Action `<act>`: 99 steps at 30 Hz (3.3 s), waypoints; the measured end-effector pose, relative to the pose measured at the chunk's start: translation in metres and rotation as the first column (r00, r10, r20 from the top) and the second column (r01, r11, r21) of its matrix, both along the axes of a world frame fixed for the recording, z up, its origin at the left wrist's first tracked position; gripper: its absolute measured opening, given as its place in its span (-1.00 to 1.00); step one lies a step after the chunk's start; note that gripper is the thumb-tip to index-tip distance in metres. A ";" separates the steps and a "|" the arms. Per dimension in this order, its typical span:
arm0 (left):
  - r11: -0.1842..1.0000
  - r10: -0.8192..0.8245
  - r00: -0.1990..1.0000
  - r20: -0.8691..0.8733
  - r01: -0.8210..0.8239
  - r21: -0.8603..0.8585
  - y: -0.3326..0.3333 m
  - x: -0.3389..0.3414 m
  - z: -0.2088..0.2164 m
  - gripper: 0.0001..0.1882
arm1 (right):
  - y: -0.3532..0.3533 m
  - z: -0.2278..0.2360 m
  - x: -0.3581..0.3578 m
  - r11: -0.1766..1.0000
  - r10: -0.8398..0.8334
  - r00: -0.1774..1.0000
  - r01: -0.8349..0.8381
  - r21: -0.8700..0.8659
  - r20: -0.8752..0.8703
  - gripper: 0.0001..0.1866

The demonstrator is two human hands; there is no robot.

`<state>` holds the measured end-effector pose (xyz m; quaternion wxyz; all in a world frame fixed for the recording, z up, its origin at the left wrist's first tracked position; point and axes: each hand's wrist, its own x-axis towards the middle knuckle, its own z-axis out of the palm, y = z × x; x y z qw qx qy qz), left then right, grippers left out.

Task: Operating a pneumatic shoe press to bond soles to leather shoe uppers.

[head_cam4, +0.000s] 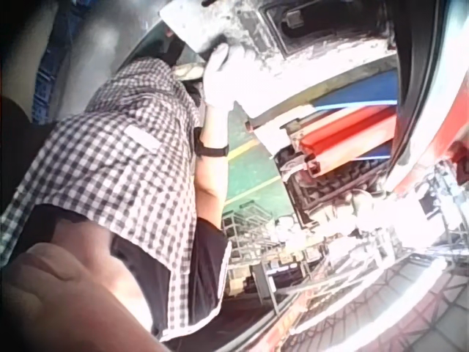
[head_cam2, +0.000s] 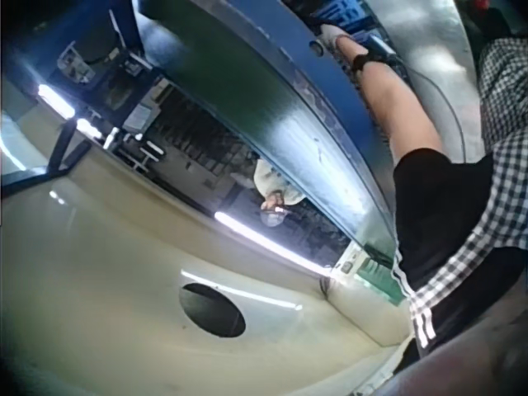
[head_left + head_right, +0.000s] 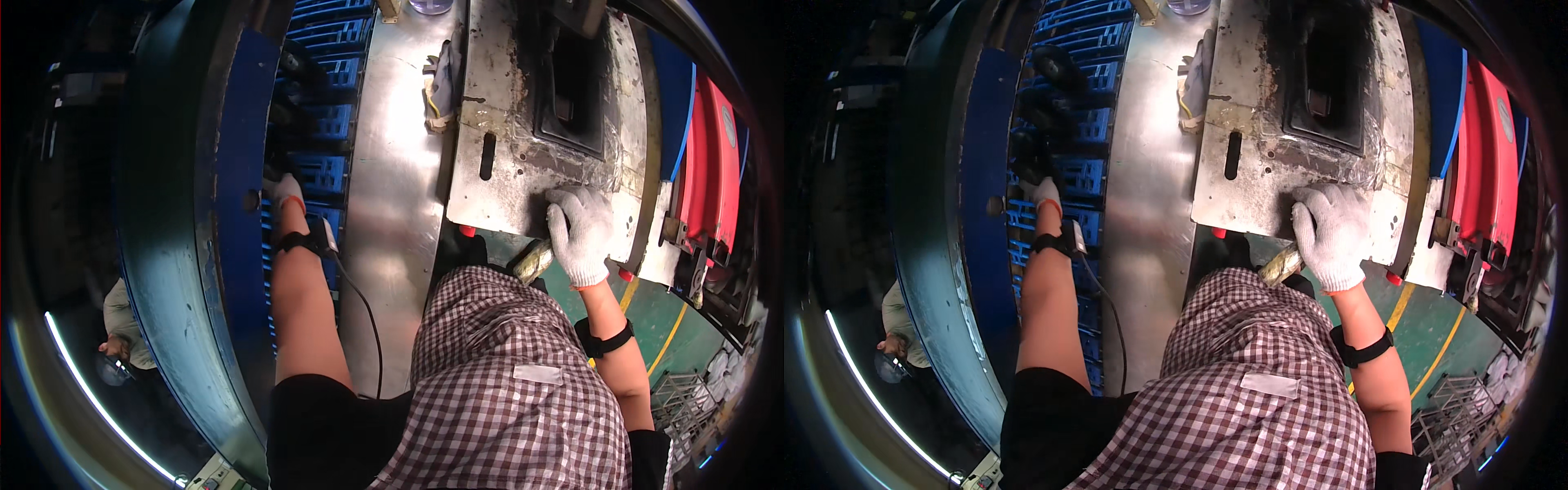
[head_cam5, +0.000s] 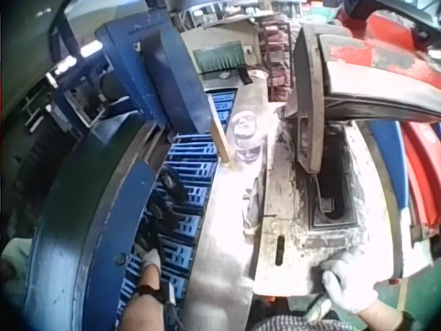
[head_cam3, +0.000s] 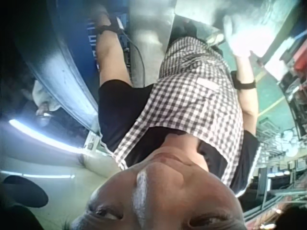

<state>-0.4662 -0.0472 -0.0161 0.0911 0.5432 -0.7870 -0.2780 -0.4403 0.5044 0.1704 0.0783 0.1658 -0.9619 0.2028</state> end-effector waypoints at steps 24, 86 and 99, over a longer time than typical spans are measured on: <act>0.878 -0.477 0.785 0.395 0.443 0.180 0.168 0.141 0.013 0.21 | 0.001 0.002 0.005 0.998 0.002 0.994 -0.008 -0.055 -0.113 -0.92; 0.889 -0.443 0.803 0.399 0.451 0.080 0.141 0.158 0.007 -0.05 | -0.001 0.005 0.013 0.986 0.024 0.982 -0.054 -0.158 -0.187 -0.77; 0.841 -0.522 0.763 0.381 0.535 0.079 0.149 0.140 0.003 0.00 | 0.015 0.003 0.016 0.993 -0.023 0.979 -0.001 -0.120 -0.201 -0.78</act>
